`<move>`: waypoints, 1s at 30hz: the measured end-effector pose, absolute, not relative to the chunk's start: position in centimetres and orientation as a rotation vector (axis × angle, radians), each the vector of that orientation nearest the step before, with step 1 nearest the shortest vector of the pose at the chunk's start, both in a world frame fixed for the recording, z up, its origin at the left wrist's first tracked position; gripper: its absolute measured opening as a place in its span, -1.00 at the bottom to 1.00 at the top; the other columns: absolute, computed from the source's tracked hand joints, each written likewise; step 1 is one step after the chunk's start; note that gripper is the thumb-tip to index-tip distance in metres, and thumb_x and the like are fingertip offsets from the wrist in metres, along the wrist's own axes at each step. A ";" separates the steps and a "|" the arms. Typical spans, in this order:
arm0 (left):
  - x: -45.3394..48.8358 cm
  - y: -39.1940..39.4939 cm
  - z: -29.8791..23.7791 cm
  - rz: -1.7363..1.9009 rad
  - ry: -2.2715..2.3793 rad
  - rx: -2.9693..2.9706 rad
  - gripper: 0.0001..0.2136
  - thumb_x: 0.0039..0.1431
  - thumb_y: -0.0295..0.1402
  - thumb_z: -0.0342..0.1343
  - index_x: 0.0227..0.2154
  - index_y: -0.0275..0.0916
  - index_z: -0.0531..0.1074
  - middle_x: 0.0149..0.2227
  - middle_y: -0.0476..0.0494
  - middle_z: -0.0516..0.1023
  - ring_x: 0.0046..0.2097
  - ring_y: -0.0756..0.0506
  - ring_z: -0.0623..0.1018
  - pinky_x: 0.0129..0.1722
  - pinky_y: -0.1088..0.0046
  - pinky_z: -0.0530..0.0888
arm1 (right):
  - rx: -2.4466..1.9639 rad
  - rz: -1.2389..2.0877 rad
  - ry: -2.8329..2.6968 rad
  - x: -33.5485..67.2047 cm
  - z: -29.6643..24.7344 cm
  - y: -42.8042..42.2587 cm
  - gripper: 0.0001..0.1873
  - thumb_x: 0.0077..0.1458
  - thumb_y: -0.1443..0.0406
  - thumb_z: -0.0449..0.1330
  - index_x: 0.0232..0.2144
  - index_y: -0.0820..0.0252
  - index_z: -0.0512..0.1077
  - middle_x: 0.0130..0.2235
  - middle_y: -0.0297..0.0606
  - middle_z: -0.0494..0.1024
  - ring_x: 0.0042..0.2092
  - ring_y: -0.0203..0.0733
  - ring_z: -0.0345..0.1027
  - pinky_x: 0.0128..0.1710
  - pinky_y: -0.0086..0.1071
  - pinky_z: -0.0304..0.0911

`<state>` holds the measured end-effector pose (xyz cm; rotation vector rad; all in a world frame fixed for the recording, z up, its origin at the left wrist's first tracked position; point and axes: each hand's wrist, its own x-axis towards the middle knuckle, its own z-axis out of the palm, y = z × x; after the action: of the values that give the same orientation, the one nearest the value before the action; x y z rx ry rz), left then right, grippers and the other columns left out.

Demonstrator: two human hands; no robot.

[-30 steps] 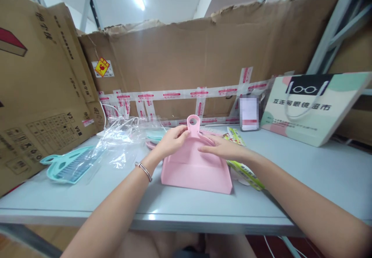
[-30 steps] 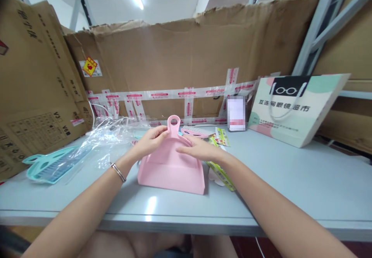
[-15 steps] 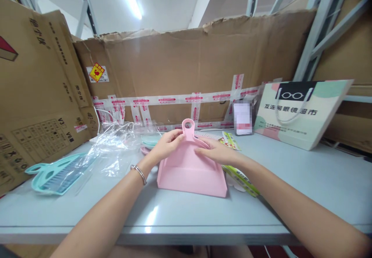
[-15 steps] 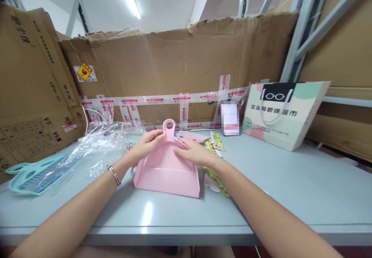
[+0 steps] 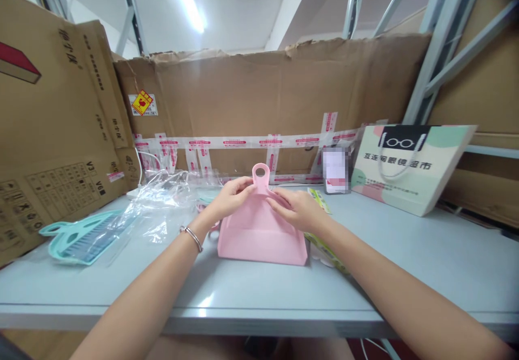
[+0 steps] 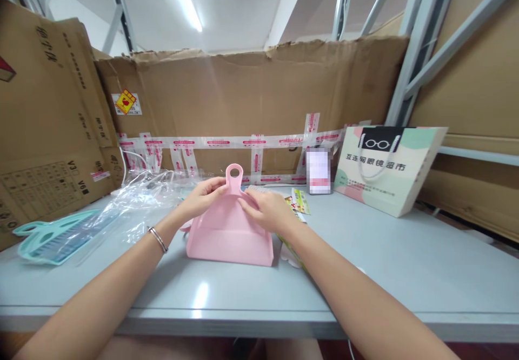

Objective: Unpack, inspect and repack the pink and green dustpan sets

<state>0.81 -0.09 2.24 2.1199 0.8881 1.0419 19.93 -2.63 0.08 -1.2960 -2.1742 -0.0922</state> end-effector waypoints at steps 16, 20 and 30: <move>-0.3 -1.2 2.9 1.026 1.004 2.127 -0.65 0.10 -0.14 -0.03 -0.15 -0.26 0.40 -0.24 -0.16 0.51 -0.22 -0.13 0.46 -0.29 0.41 0.38 | -1.198 0.131 -2.106 19.1 0.2 -2.7 -0.72 0.12 0.17 -0.04 -0.29 0.13 0.42 -0.37 -0.24 0.52 -0.36 -0.16 0.35 -0.39 -0.39 0.09; -0.3 -1.4 3.1 0.945 1.000 2.092 -0.67 0.10 -0.14 -0.02 -0.19 -0.26 0.41 -0.29 -0.14 0.51 -0.23 -0.13 0.46 -0.29 0.41 0.39 | -1.175 0.160 -2.121 19.1 0.2 -2.6 -0.73 0.14 0.22 -0.08 -0.44 0.14 0.37 -0.47 -0.28 0.47 -0.43 -0.21 0.29 -0.43 -0.40 0.06; 0.2 -1.2 2.7 0.823 1.055 2.115 -0.73 0.13 -0.18 -0.07 -0.34 -0.28 0.40 -0.34 -0.09 0.47 -0.26 -0.10 0.43 -0.29 0.44 0.35 | -1.215 0.248 -2.149 19.5 0.3 -2.5 -0.71 0.13 0.23 -0.08 -0.60 0.14 0.22 -0.58 -0.37 0.34 -0.50 -0.26 0.21 -0.51 -0.42 -0.05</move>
<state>0.16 -1.23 2.72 2.1151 1.0551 0.8233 19.45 -2.52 0.32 -1.2146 -2.1490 0.2483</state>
